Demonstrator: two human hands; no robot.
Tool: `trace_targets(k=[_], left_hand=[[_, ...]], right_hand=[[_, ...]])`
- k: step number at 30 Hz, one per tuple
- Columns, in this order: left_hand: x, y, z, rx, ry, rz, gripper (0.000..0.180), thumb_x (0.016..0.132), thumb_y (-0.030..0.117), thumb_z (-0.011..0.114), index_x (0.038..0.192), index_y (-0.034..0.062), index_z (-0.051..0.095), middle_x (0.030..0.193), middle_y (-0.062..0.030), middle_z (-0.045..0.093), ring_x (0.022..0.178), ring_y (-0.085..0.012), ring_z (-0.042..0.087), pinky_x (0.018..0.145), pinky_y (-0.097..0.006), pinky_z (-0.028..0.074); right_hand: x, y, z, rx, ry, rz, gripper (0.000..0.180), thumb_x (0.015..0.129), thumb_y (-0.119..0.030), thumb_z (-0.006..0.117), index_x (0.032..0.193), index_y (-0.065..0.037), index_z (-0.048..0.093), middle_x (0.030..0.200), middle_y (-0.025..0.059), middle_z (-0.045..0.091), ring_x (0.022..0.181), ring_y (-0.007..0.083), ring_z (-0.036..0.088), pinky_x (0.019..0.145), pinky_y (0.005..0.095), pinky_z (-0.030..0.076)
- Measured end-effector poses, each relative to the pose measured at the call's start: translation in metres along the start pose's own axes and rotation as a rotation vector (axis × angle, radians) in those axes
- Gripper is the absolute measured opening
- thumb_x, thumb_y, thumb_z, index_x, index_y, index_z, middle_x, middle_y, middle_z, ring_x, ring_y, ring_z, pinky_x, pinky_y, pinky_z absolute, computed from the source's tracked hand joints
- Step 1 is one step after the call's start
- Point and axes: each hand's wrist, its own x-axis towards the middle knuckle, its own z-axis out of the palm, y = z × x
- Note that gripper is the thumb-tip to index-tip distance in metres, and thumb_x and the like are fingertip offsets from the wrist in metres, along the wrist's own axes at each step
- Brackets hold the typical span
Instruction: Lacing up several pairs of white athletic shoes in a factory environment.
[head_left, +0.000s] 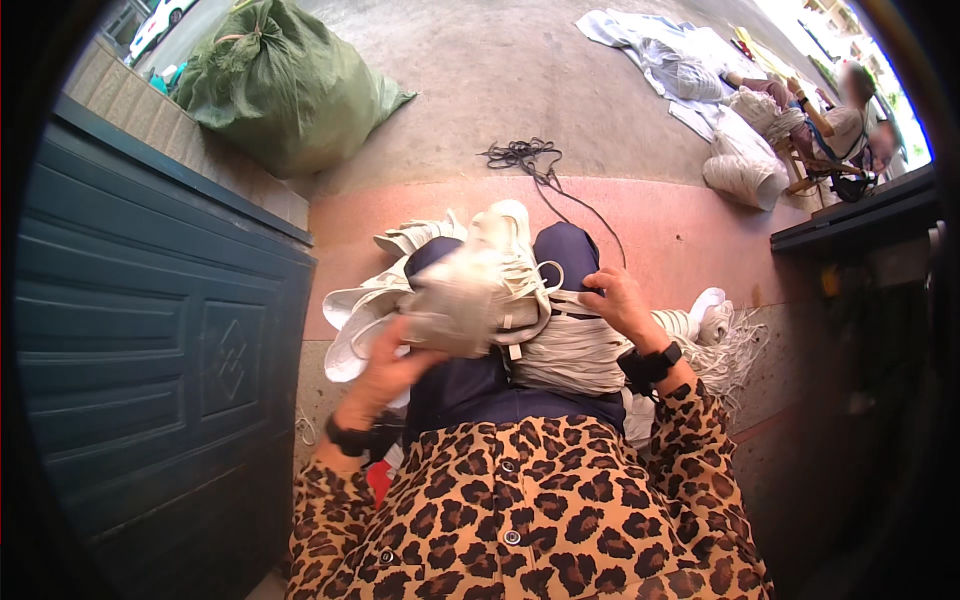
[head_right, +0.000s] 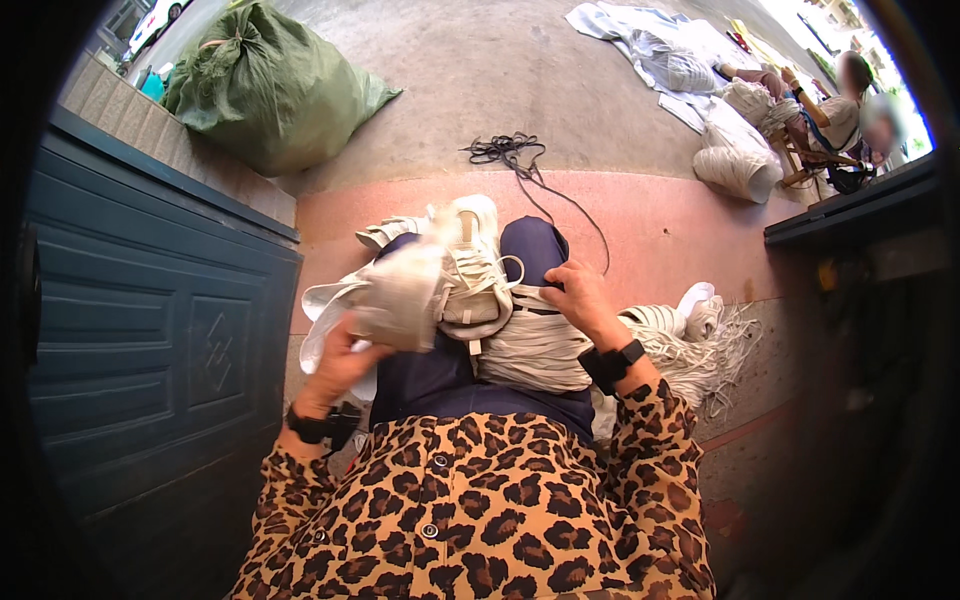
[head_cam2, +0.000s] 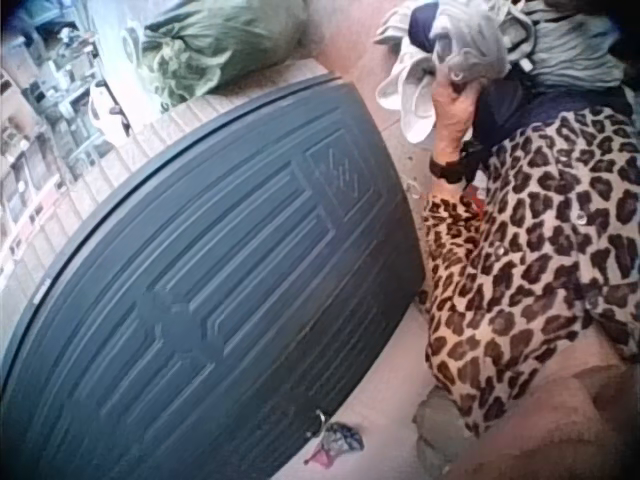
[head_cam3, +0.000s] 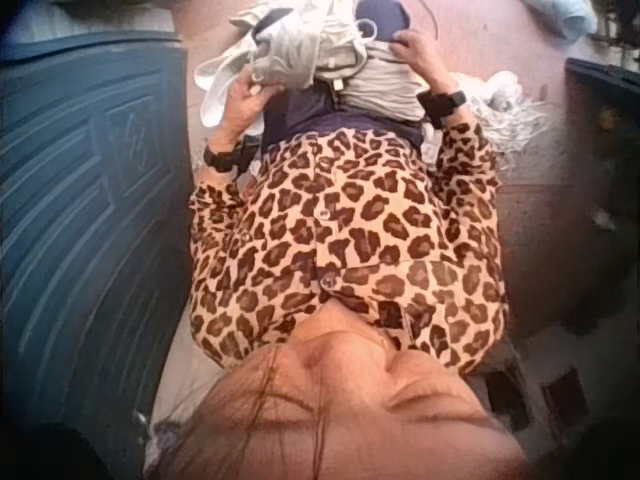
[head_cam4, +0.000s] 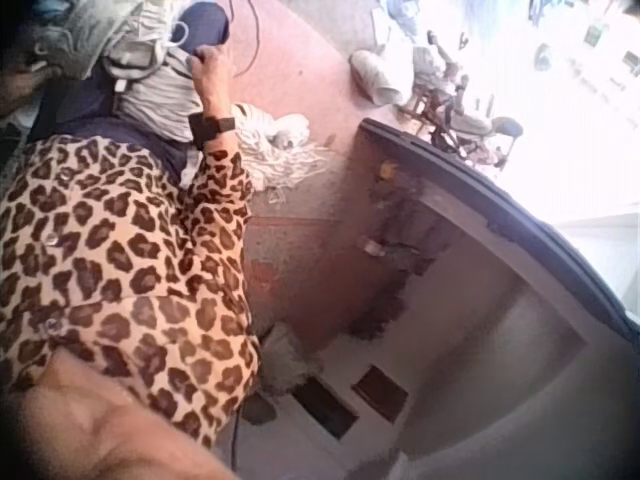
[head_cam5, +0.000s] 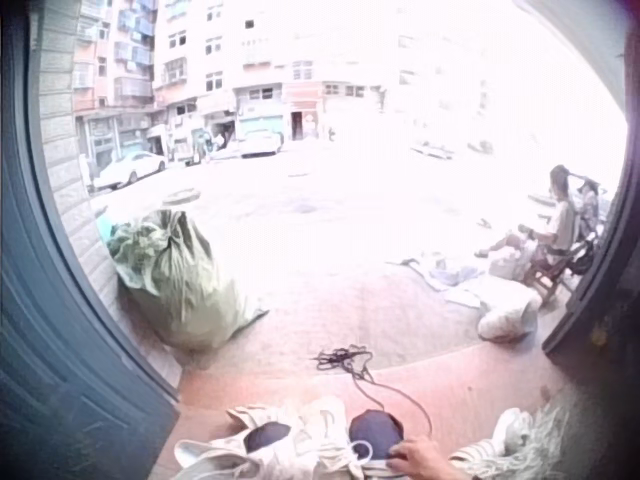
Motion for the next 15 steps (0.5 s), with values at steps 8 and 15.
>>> trace_targets(k=[8,15], left_hand=[[0.006,0.007,0.089,1.095,-0.242,0.196,0.024,0.077,0.013,0.053,0.101,0.0162,0.054,0.083,-0.0043,0.055,0.071,-0.0233,0.053,0.061,-0.037,0.039],[0.009,-0.006,0.097,1.177,-0.141,0.131,0.027,0.078,0.012,0.049,0.103,0.0194,0.053,0.083,-0.0046,0.054,0.073,-0.0261,0.051,0.060,-0.040,0.038]], right_hand=[[0.002,-0.002,0.004,-0.302,-0.108,-0.102,0.008,0.074,-0.009,0.055,0.075,-0.002,0.058,0.077,0.0161,0.058,0.080,0.0337,0.055,0.068,0.0403,0.044],[0.010,0.006,-0.002,0.068,-0.064,0.089,0.007,0.080,-0.009,0.052,0.080,-0.002,0.050,0.069,0.0125,0.054,0.065,0.0271,0.053,0.063,0.0365,0.042]])
